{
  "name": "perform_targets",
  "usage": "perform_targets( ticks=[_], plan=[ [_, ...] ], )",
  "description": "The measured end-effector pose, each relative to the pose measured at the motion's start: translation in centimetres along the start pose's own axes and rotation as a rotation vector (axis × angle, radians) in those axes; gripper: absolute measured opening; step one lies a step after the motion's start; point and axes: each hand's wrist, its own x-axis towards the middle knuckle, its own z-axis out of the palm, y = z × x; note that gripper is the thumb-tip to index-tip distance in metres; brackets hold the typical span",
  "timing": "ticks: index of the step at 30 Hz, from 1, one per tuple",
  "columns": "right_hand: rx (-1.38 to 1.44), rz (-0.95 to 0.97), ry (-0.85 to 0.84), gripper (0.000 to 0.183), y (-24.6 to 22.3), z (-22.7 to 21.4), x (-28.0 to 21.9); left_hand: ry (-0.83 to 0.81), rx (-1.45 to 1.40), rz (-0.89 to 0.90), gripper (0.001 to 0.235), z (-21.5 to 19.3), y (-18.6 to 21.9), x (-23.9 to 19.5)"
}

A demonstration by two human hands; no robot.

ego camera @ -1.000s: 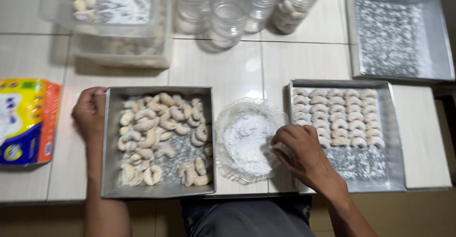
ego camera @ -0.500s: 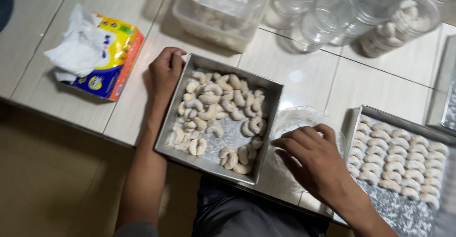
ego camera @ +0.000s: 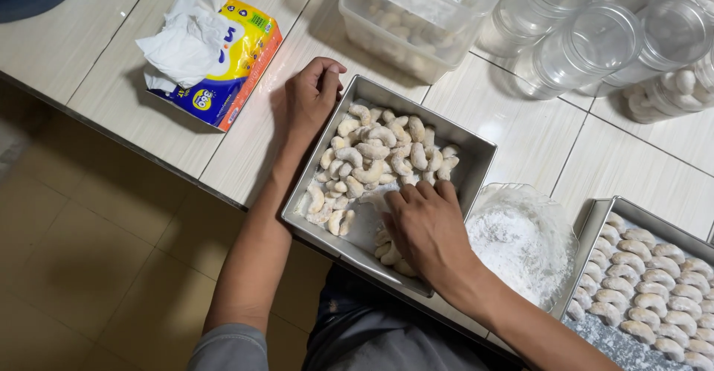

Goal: Coating crescent-shaped cookies with powdered sugar and arranging them in a tray

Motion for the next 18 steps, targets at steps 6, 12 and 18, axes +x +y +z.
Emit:
perform_targets(
  ticks=[6, 12, 18],
  plan=[
    [-0.035, 0.045, 0.016, 0.016, -0.5, 3.4, 0.1, 0.006, -0.027, 0.041, 0.02, 0.5, -1.4, 0.3],
    [-0.019, 0.05, 0.026, 0.011, -0.7, 3.3, 0.4, 0.009, -0.011, 0.05, 0.019, 0.2, -1.2, 0.2],
    [0.056, 0.052, 0.023, 0.01, -1.0, 4.0, 0.4, -0.045, 0.178, -0.083, 0.02, -0.6, 1.8, 0.0]
  ],
)
